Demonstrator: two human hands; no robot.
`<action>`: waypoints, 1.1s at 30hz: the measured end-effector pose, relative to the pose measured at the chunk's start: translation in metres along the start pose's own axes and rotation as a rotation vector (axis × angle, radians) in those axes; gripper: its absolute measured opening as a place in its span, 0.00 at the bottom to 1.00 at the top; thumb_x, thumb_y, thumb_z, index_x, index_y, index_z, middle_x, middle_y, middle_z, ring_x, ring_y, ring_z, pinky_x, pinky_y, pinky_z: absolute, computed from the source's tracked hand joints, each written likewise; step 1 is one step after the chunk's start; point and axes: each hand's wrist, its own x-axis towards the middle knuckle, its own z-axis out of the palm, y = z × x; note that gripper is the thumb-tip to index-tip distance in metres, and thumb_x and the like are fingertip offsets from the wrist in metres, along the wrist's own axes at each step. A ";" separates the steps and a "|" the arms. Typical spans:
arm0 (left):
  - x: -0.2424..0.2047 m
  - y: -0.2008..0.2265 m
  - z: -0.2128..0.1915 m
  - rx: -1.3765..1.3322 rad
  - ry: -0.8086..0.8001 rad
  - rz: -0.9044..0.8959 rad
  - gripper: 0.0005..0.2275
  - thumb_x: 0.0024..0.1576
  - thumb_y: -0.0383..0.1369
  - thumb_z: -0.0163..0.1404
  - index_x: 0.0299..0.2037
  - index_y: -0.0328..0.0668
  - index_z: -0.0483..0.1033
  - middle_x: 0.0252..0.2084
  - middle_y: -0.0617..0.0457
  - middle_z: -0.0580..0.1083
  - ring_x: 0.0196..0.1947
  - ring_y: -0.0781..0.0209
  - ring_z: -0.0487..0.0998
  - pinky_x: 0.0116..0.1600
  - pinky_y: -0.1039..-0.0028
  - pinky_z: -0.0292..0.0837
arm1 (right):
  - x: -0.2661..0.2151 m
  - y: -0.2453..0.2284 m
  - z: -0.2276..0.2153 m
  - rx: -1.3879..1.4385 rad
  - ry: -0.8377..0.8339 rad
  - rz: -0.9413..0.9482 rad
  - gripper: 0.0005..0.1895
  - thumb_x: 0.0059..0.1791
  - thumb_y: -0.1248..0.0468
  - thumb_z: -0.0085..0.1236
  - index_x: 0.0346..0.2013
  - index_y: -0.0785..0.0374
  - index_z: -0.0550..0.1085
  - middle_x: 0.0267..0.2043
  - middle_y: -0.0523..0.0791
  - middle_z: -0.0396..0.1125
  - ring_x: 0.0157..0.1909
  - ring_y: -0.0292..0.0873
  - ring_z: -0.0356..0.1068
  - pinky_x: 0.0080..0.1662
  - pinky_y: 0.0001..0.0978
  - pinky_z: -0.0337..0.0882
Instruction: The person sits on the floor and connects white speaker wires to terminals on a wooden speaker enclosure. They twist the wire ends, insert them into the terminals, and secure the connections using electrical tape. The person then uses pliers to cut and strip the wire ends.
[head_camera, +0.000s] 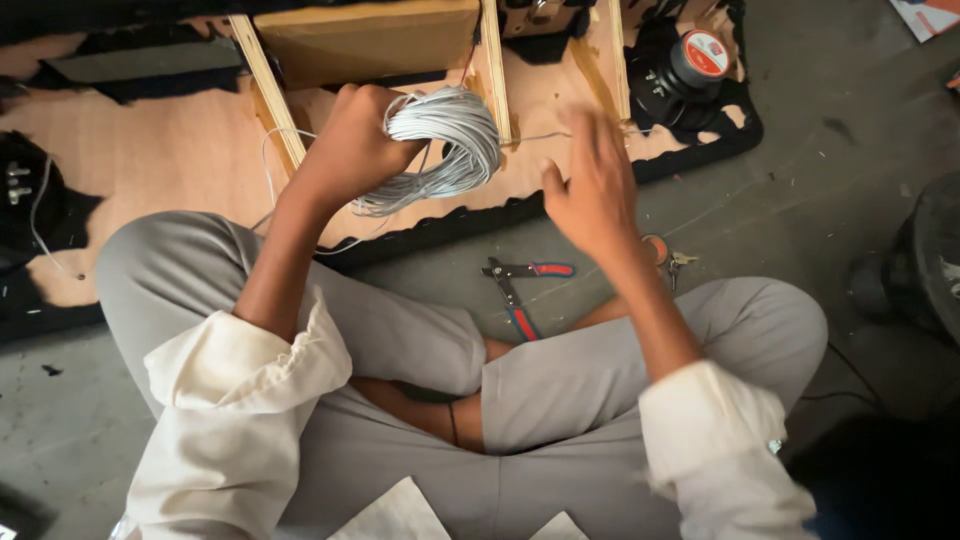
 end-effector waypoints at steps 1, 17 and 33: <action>-0.001 0.002 0.000 0.022 -0.002 0.028 0.07 0.53 0.28 0.56 0.38 0.31 0.81 0.33 0.34 0.76 0.32 0.35 0.76 0.42 0.59 0.73 | 0.009 0.001 0.001 -0.021 -0.030 -0.044 0.24 0.47 0.66 0.60 0.56 0.73 0.69 0.52 0.58 0.68 0.56 0.64 0.67 0.60 0.51 0.62; -0.026 0.019 -0.019 0.090 -0.452 -0.283 0.19 0.49 0.38 0.62 0.44 0.31 0.79 0.36 0.41 0.80 0.36 0.49 0.83 0.45 0.60 0.76 | 0.049 -0.072 -0.044 0.583 -0.183 -0.065 0.04 0.56 0.68 0.58 0.40 0.68 0.75 0.38 0.48 0.72 0.41 0.42 0.72 0.47 0.33 0.69; -0.030 -0.079 -0.044 -1.691 0.369 -0.227 0.03 0.68 0.30 0.51 0.43 0.44 0.70 0.27 0.61 0.63 0.23 0.73 0.61 0.34 0.79 0.61 | 0.025 0.023 -0.101 1.084 -0.001 0.188 0.09 0.57 0.68 0.50 0.32 0.69 0.70 0.31 0.46 0.66 0.33 0.38 0.65 0.39 0.24 0.61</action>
